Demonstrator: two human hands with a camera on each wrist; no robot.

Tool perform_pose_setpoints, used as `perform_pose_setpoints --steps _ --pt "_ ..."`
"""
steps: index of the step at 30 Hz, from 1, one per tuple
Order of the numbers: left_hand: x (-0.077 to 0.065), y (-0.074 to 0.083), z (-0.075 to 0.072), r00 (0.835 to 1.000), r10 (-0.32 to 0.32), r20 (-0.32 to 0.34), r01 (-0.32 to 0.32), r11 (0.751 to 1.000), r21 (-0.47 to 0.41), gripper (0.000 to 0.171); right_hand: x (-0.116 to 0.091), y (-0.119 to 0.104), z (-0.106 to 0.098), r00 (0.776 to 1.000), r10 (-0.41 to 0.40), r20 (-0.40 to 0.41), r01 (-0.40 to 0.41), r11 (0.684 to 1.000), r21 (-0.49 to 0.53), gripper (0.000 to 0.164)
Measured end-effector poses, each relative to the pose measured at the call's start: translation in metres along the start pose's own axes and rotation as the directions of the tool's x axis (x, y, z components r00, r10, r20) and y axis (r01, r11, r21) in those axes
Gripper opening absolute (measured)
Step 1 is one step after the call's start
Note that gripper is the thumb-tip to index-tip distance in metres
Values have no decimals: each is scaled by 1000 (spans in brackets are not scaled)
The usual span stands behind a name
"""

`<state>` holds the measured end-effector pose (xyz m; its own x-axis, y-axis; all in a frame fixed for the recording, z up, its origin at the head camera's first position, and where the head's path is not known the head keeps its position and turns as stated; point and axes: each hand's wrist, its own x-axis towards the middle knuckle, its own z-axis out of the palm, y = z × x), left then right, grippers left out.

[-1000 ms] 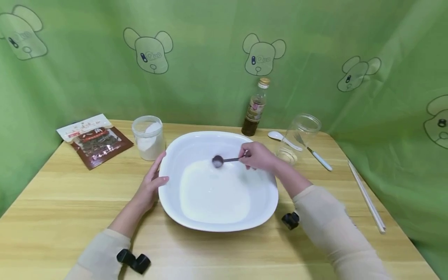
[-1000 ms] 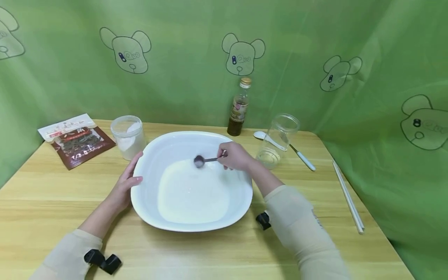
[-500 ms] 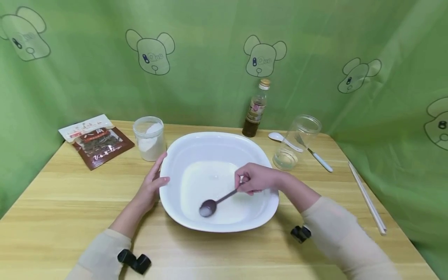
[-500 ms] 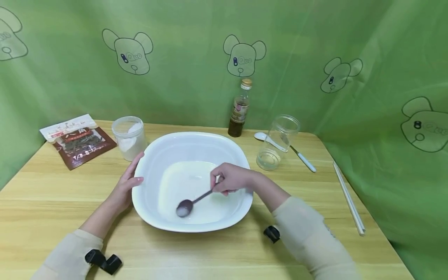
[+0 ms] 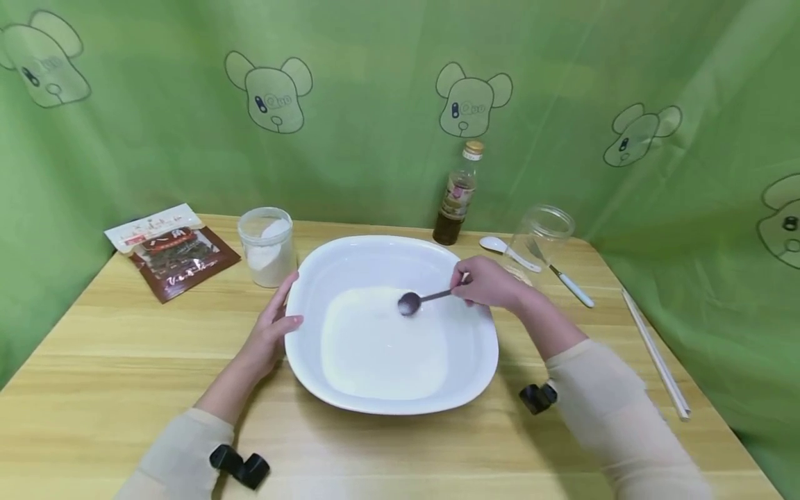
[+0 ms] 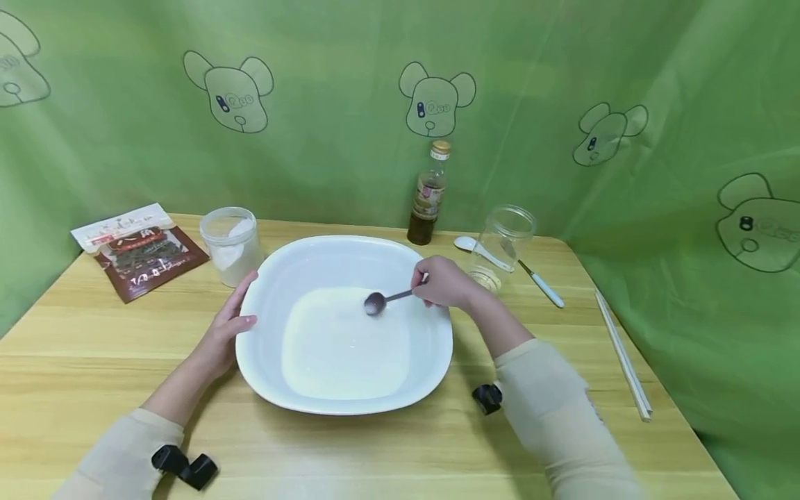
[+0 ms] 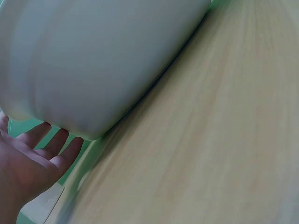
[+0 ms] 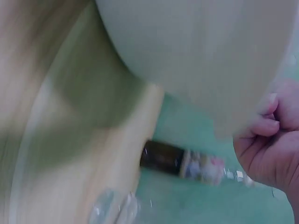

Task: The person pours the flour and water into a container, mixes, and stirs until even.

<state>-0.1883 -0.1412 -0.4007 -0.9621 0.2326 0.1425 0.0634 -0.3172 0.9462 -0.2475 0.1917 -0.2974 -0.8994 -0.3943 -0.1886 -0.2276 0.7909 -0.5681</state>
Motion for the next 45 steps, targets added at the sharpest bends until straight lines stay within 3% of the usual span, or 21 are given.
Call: perform_pose_setpoints --steps 5,8,11,14,18,21,24,29,32,36,39,42,45 --pt "-1 -1 1 1000 -1 -5 1 1000 -7 72 28 -17 26 998 21 -55 -18 998 60 5" --pt "-1 -2 0 1000 10 -6 -10 1000 -9 72 39 -25 43 1000 -23 -14 25 989 148 5" --pt "-1 -3 0 1000 22 -1 -22 1000 -11 72 38 -31 54 993 -87 77 67 970 233 7" --pt "-1 -3 0 1000 27 4 -27 1000 -9 72 29 -34 57 967 -156 199 103 962 254 7" --pt "0 -2 1 1000 19 4 -19 1000 -2 72 6 -32 46 903 -238 358 169 963 212 5" --pt "1 -1 1 1000 16 7 -16 1000 5 71 -12 -27 31 871 -268 411 227 963 147 5" --pt "2 1 1 1000 14 11 -14 1000 10 71 -24 -21 12 885 -243 396 241 969 57 8" --pt "3 2 1 1000 10 13 -10 1000 11 71 -24 -7 -14 962 -130 239 148 987 -60 8" --pt "2 2 1 1000 1 11 -1 1000 10 71 -12 0 -16 988 -79 129 89 993 -72 6" --pt "1 2 0 1000 -5 2 5 1000 12 71 10 -3 -2 998 -56 16 57 995 -80 5" --pt "0 1 0 1000 3 -5 -3 1000 12 71 26 -11 15 997 -76 -23 74 996 -58 5" --pt "0 0 0 1000 12 0 -12 1000 6 71 34 -20 33 993 -115 18 115 993 36 5" --pt "0 0 1 1000 17 13 -17 1000 1 71 32 -25 47 978 -155 142 132 978 160 7"
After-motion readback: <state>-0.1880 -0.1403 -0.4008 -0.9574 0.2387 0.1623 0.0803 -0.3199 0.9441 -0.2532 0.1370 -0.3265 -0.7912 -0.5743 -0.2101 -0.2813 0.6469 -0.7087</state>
